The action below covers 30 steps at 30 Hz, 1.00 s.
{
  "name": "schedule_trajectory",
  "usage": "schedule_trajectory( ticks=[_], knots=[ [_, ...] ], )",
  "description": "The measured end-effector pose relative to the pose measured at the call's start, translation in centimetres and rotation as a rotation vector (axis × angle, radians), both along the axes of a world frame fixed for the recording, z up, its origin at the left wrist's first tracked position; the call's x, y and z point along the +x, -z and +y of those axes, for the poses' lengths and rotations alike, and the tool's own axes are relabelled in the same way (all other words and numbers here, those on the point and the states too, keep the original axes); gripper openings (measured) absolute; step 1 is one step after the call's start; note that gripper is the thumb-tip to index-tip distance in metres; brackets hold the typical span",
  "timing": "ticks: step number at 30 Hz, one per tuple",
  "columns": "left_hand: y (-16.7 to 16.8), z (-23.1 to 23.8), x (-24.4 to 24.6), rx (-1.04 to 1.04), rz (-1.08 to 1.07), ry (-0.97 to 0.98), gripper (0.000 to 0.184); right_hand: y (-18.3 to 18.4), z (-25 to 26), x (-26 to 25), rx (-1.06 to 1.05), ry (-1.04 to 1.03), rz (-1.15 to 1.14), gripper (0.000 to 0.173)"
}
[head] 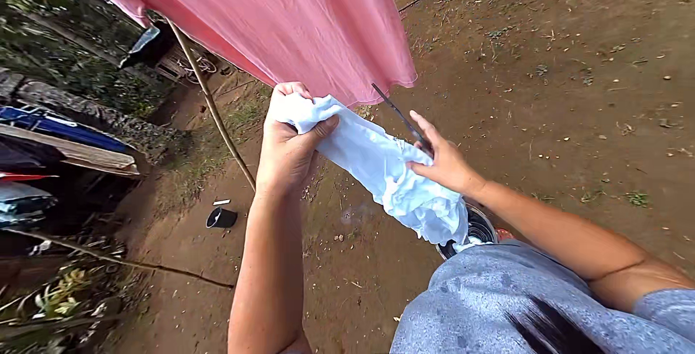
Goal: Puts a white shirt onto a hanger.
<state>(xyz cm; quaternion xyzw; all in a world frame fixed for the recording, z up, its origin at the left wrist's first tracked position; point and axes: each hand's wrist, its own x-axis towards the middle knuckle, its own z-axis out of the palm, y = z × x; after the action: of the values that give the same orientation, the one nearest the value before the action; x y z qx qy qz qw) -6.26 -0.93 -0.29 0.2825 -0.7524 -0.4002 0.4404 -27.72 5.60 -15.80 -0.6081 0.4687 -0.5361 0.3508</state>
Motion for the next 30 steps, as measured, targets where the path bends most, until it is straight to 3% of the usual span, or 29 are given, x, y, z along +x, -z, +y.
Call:
schedule_trajectory(
  ticks=[2, 6, 11, 13, 17, 19, 22, 26, 30],
  knots=[
    [-0.5, -0.1, 1.5, 0.037, -0.069, -0.003, 0.044, -0.3, -1.3, -3.0, 0.045, -0.074, -0.078, 0.077],
    [-0.4, 0.1, 3.0, 0.222, -0.107, 0.039, 0.037, -1.4, -2.5, -7.9, 0.059, -0.185, -0.144, 0.064],
    [0.3, 1.0, 1.4, 0.388, -0.067, 0.135, 0.026, -2.7, -2.5, -10.6, 0.085, 0.136, 0.053, 0.037],
    [0.0, 0.9, 0.9, 0.384, -0.085, 0.166, 0.028, -4.5, -1.1, -11.0, -0.102, 0.242, -0.098, 0.031],
    [-0.6, 0.5, -0.2, 0.366, -0.115, 0.196, 0.032, -9.5, 1.8, -9.9, -0.525, 0.173, -0.616, 0.019],
    [-0.5, 1.0, -0.8, 0.361, -0.147, 0.141, 0.031, -11.1, 2.9, -8.5, -0.671, 0.165, -0.734, 0.012],
    [-0.7, 0.7, -1.9, 0.369, -0.142, 0.132, 0.028, -11.9, 3.4, -5.9, -0.831, 0.175, -0.758, 0.012],
    [-1.3, 1.2, -3.1, 0.355, -0.15, 0.134, 0.029, -10.8, 2.1, -2.9, -0.943, 0.16, -0.674, 0.03],
    [-2.3, 1.7, -3.1, 0.332, -0.113, 0.149, 0.026, -7.8, 0.8, -1.4, -0.901, 0.128, -0.578, 0.03]
  ],
)
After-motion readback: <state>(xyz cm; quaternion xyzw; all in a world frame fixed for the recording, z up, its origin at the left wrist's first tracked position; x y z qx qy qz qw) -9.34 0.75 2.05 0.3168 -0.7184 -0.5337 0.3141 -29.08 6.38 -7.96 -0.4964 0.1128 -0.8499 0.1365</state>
